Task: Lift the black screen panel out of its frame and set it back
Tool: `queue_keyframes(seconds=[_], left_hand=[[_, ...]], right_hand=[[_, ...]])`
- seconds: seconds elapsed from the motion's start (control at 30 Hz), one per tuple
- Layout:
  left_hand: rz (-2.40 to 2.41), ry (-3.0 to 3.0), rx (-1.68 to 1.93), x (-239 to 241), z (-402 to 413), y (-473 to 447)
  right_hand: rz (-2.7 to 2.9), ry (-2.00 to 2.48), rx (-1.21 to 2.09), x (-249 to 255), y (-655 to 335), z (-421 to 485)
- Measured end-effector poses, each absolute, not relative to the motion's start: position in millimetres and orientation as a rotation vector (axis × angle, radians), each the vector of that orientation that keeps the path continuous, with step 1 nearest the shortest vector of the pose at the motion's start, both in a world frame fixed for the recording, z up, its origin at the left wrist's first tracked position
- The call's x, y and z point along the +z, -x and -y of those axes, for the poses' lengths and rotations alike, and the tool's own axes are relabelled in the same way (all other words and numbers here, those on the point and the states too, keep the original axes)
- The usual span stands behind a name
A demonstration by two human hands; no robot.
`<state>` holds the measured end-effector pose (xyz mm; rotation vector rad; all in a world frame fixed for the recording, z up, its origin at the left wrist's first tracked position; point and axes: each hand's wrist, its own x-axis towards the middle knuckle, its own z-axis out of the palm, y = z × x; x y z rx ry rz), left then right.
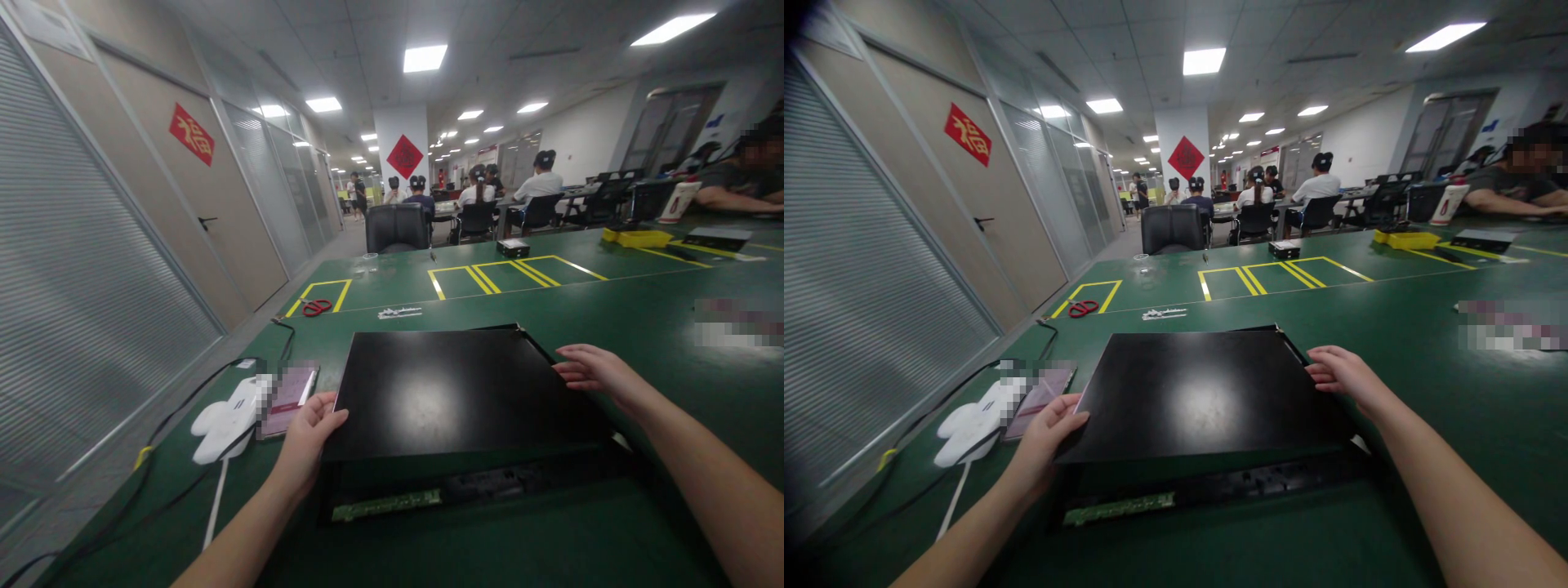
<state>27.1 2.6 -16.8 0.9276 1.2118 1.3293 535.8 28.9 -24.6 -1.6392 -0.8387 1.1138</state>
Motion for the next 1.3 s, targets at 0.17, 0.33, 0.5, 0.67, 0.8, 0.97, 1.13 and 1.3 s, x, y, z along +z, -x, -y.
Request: queue_keyframes(seconds=[0.17,0.33,0.5,0.67,0.8,0.97,1.13,1.3], left_hand=[[-1.201,-0.946,1.302,-16.2,-2.4,-26.4],[-1.225,-0.979,1.316,-20.4,-1.6,-27.5],[-1.287,-1.023,1.284,-18.6,-2.5,-26.2],[-1.43,-1.188,1.128,-7.1,-1.7,-25.0],[-1.547,-1.376,1.03,-5.7,-3.1,-23.1],[-1.652,-1.637,0.929,-11.6,-6.1,-18.8],[-1.658,-1.758,0.869,-11.7,-4.2,-17.8],[-1.649,-1.773,0.85,-10.5,-3.9,-17.6]], right_hand=[[0.927,1.687,1.07,-29.4,-536.6,-31.6],[1.101,1.776,0.978,-39.0,-540.2,-34.4],[1.323,1.911,0.712,-58.3,-549.2,-38.8],[1.512,2.019,0.427,-73.1,-560.1,-44.6],[1.557,2.074,0.317,-65.5,-556.1,-43.0],[1.549,2.164,0.392,-41.3,-542.7,-35.2],[1.565,2.169,0.356,-46.3,-549.8,-38.1],[1.591,2.085,0.306,-72.4,-566.5,-48.1]])
